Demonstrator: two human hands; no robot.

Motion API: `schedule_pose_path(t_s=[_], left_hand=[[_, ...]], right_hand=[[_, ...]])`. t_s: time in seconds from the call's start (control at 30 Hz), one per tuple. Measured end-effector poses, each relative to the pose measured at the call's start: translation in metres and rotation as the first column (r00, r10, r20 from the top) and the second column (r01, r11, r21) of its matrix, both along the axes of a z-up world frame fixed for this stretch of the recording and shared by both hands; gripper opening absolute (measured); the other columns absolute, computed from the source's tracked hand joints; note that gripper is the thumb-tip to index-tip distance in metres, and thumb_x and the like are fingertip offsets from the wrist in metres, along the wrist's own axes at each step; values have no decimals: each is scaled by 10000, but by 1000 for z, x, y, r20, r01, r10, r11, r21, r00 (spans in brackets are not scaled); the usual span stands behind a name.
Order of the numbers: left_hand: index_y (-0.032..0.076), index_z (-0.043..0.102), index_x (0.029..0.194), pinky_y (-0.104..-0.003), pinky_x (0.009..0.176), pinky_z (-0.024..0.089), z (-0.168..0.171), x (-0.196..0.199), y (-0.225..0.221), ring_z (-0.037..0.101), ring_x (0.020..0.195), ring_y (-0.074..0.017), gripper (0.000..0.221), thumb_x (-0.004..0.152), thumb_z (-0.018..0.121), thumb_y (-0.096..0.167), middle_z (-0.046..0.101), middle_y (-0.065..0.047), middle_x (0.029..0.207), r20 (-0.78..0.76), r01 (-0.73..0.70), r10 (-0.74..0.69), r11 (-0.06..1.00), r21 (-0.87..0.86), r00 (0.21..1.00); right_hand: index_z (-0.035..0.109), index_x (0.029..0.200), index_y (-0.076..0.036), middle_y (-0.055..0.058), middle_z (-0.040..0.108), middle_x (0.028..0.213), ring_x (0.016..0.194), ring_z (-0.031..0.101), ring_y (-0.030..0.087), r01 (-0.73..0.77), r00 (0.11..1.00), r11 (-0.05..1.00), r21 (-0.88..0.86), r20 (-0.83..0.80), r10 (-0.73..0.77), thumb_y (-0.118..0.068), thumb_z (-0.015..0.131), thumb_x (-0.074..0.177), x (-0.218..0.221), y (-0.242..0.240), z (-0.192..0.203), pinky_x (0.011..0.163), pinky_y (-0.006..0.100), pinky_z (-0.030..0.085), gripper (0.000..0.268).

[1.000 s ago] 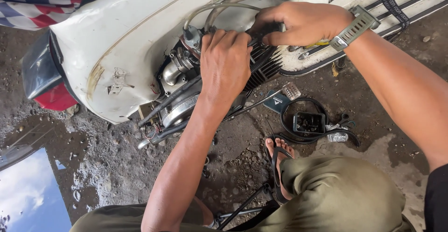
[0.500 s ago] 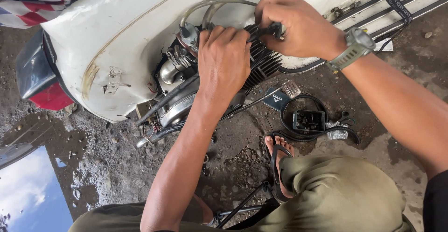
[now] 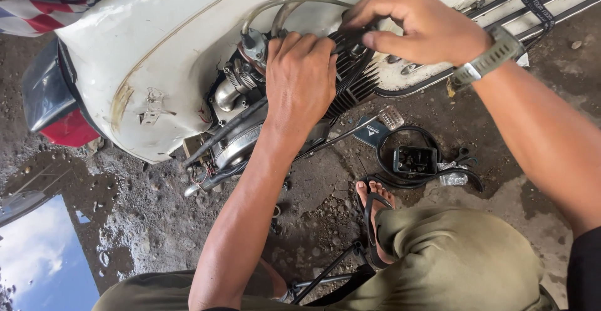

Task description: Repairing and assembling the engine components of a motorcycle, specifically connecting wires and fitting a drive belt.

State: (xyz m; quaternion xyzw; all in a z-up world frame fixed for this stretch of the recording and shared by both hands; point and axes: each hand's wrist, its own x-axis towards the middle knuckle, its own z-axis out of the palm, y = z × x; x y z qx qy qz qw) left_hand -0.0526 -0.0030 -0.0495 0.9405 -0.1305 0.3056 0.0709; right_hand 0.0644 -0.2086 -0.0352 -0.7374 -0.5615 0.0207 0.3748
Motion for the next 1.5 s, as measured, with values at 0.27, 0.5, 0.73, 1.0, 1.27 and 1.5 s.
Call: schedule_pose_path(t_s=[0.27,0.5,0.73,1.0,1.27,1.5], left_hand=[[83,691,884,-426,791,447,1,-1,1,600,839,-277,61,888,747,108,664,-40,803,-5,6,-6,1000,-24,1000],[104,615,788,-422,776,432,2,1,0,587,820,-285,148,874,736,106,630,-39,770,26,-3,4,1000,-2,1000],[79,713,892,-423,795,456,1,1,1,626,859,-274,100,850,804,84,700,-39,836,11,18,-18,999,-33,1000],[92,718,918,-422,803,453,0,0,4,614,869,-276,122,852,820,105,688,-32,838,17,34,-34,999,-19,999],[89,713,883,-424,790,450,1,1,5,607,852,-274,88,865,797,106,680,-32,801,12,29,-29,1000,-11,999],[97,680,827,-438,808,448,0,2,4,600,860,-289,129,856,805,112,657,-47,797,37,22,-22,1000,-4,999]], right_hand=[[585,1007,-12,79,621,852,798,615,265,147,969,989,0,201,-144,17,774,820,-5,24,-24,716,397,496,268],[470,814,-44,114,714,973,744,627,271,76,677,946,314,681,-280,92,735,835,-13,36,-44,709,376,399,299],[661,1180,-68,87,719,1209,1097,683,219,107,981,953,-282,-128,-149,-166,627,996,-1,6,27,960,361,536,211],[768,1026,-34,34,768,938,899,686,127,-143,893,916,-376,-448,-45,-84,775,876,50,33,14,867,271,543,158],[699,962,-31,18,658,886,839,585,109,-252,851,911,-325,-524,48,-243,665,1001,78,32,-12,783,267,475,218],[618,1381,-52,91,708,1271,1089,690,221,-242,888,811,-533,-458,-35,-205,673,860,65,46,9,952,379,593,546]])
